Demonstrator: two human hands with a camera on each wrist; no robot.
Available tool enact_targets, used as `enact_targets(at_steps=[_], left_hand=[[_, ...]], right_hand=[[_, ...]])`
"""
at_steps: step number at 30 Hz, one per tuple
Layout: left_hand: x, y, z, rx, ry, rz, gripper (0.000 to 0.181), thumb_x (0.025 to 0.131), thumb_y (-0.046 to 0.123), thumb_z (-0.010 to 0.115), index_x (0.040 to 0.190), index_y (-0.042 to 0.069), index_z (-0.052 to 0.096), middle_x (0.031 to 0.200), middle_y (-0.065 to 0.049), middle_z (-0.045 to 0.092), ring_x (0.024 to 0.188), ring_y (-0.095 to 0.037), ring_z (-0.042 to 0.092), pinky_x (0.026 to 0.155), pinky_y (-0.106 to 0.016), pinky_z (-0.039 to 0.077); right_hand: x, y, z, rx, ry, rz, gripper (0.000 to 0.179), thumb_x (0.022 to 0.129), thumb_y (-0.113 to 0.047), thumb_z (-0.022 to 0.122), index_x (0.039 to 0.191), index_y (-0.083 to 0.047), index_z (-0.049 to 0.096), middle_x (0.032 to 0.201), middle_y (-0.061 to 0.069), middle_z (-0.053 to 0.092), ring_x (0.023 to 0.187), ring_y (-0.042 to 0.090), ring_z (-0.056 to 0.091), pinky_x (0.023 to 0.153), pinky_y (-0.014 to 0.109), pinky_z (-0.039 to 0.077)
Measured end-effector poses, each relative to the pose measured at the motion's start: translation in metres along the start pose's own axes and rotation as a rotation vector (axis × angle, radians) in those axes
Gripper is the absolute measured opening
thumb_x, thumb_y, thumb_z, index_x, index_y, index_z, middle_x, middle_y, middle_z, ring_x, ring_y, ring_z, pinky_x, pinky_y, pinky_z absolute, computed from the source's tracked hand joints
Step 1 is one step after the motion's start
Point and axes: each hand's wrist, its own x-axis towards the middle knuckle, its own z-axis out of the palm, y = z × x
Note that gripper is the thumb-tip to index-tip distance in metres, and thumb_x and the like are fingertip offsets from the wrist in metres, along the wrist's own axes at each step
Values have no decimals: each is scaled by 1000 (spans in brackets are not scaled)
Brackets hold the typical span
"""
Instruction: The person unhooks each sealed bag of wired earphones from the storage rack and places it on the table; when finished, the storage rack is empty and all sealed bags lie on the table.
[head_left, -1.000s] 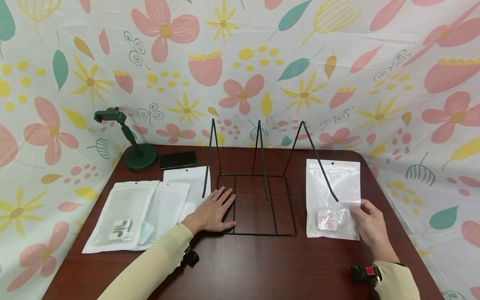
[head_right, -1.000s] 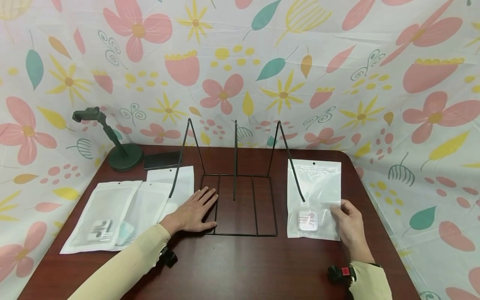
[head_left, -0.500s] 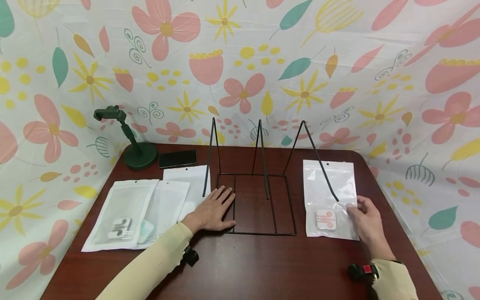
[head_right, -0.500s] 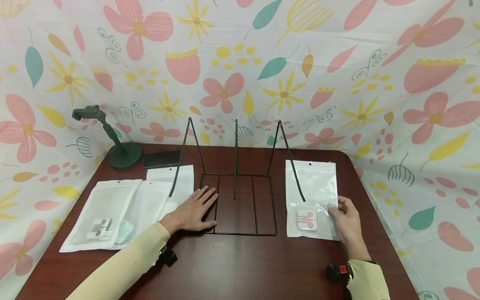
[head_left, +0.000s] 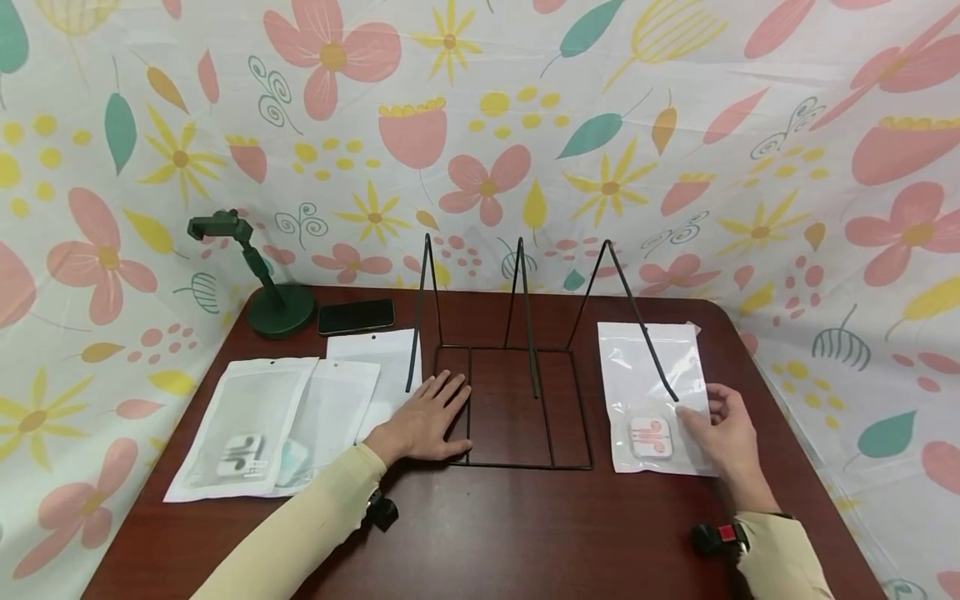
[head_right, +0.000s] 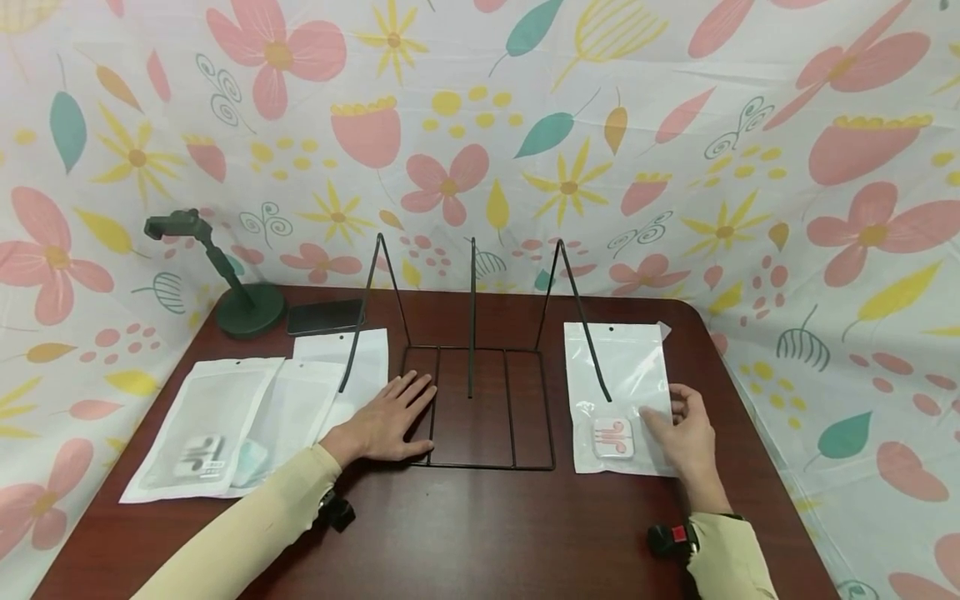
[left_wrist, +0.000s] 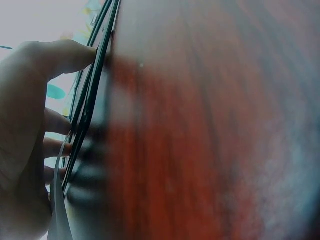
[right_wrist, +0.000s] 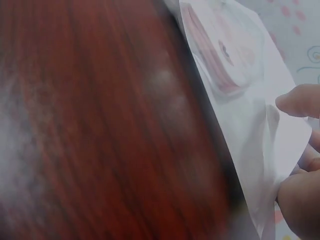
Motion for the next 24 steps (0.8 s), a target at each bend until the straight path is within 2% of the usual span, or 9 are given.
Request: enact_targets(at_steps=[12, 24], left_hand=[[0, 0, -3, 9, -10, -3, 90, 90, 69, 43, 156, 11, 22, 163, -11, 15, 150, -34, 10, 121, -48, 14], [-1, 1, -2, -1, -5, 4, 90, 91, 68, 44, 156, 10, 22, 163, -12, 15, 150, -34, 10, 121, -48, 14]], right_hand=[[1, -5, 3, -77, -8, 59, 66, 84, -25, 75, 138, -6, 43, 113, 19, 61, 86, 14, 50, 65, 19, 38], [3, -3, 3, -117, -24, 41, 65, 84, -26, 75, 137, -3, 44, 114, 22, 60, 92, 23, 52, 66, 25, 37]])
